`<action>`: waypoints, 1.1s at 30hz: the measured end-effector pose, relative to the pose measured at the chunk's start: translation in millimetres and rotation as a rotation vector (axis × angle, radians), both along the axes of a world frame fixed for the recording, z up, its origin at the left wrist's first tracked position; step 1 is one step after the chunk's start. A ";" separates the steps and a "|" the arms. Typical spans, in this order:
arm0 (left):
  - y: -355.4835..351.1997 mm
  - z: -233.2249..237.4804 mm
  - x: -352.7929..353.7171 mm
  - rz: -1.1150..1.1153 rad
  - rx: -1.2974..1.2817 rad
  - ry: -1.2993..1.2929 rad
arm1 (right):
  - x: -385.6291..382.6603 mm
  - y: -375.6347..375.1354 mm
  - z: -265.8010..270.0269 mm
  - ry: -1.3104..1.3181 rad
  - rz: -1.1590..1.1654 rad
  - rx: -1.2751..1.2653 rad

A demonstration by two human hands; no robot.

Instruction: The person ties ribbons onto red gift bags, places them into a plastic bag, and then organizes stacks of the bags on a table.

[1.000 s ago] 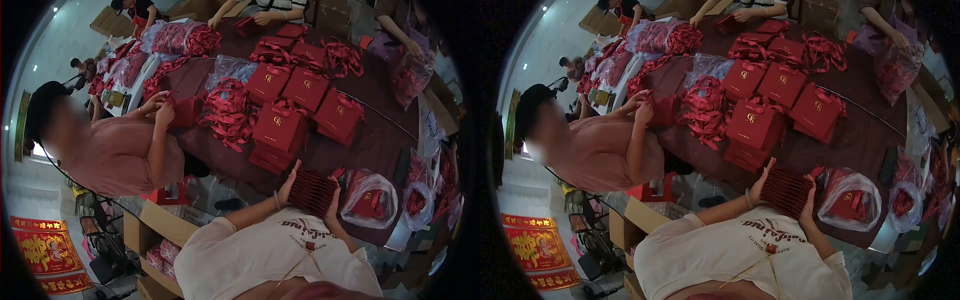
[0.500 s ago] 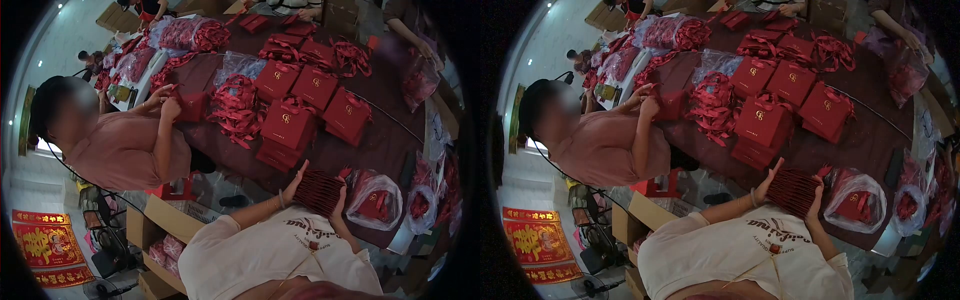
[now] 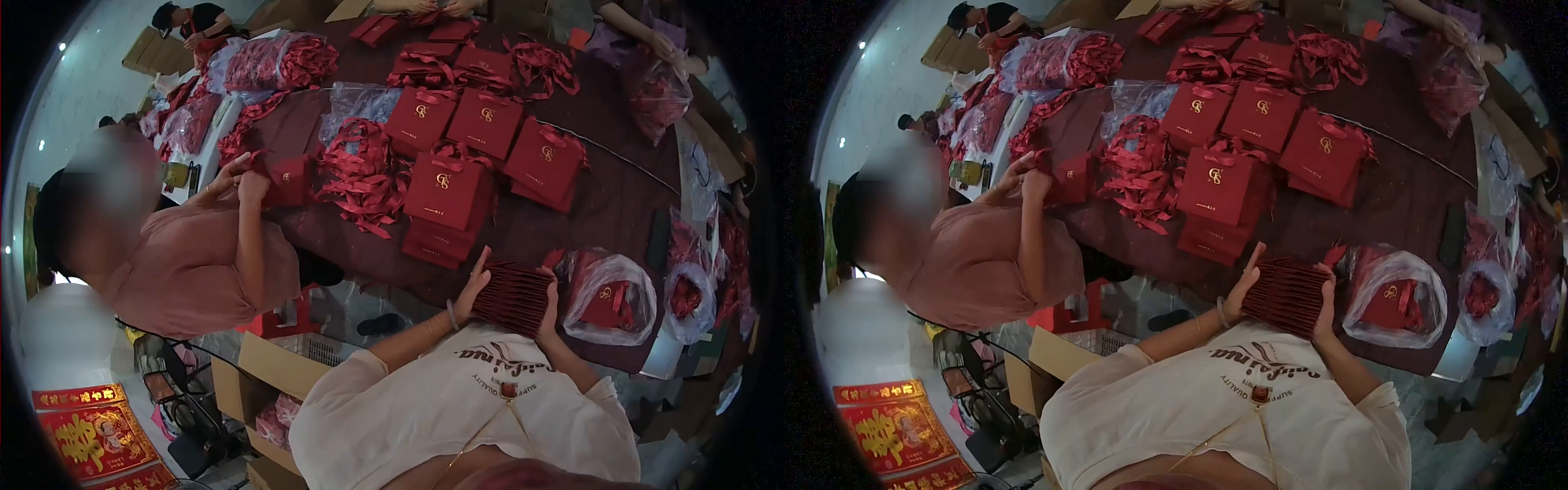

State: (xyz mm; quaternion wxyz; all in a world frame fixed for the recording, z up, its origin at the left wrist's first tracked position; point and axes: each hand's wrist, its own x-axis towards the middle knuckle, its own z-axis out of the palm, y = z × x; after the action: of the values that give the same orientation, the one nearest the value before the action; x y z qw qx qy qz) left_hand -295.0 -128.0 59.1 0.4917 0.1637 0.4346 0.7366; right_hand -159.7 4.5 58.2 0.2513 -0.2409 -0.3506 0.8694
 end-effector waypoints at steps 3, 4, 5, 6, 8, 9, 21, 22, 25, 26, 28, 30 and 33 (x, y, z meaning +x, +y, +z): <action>-0.4 -12.0 5.5 0.071 0.052 0.010 | 0.8 -1.2 1.2 -0.042 0.007 0.075; 2.9 -5.1 4.5 0.082 0.100 -0.074 | -0.3 1.5 -3.1 -0.043 -0.003 0.088; 3.6 3.7 7.1 0.093 0.133 -0.173 | 3.8 2.1 -13.8 -0.052 0.014 -0.004; 3.2 9.9 7.1 0.072 0.100 -0.163 | 1.5 -1.8 -0.1 -0.122 -0.039 -0.060; -1.6 15.4 12.2 0.024 0.078 -0.136 | 2.6 -4.7 3.6 -0.037 -0.033 -0.053; 0.4 15.9 12.8 0.007 0.101 -0.105 | 1.1 -1.7 8.9 -0.036 -0.033 -0.050; 0.3 15.6 10.8 0.045 0.016 -0.118 | 4.5 -2.5 8.6 -0.056 -0.002 -0.069; -1.9 4.5 10.2 0.042 0.013 -0.120 | 5.2 -1.9 8.1 -0.072 0.020 -0.066; -5.1 -18.6 6.1 0.140 -0.036 0.090 | 5.1 -1.2 6.3 -0.148 -0.005 0.092; -6.6 -19.4 3.6 0.110 -0.067 0.170 | 5.1 -1.5 5.8 -0.153 -0.015 0.098; -2.3 -7.5 12.6 0.212 -0.135 -0.119 | 5.7 -0.6 7.2 -0.147 0.010 0.180; -6.5 3.2 16.5 0.236 -0.133 0.090 | 11.9 -9.5 -1.7 -0.231 -0.037 0.188; -18.2 -103.9 3.2 0.056 0.228 -0.056 | 25.8 -13.5 -1.2 -0.462 0.141 0.625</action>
State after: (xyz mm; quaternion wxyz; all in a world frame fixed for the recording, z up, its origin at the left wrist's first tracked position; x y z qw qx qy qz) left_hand -291.8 -146.2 -44.8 0.4611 0.1857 0.3385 0.7989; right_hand -133.9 -9.0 57.0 0.1666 -0.3175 -0.6614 0.6588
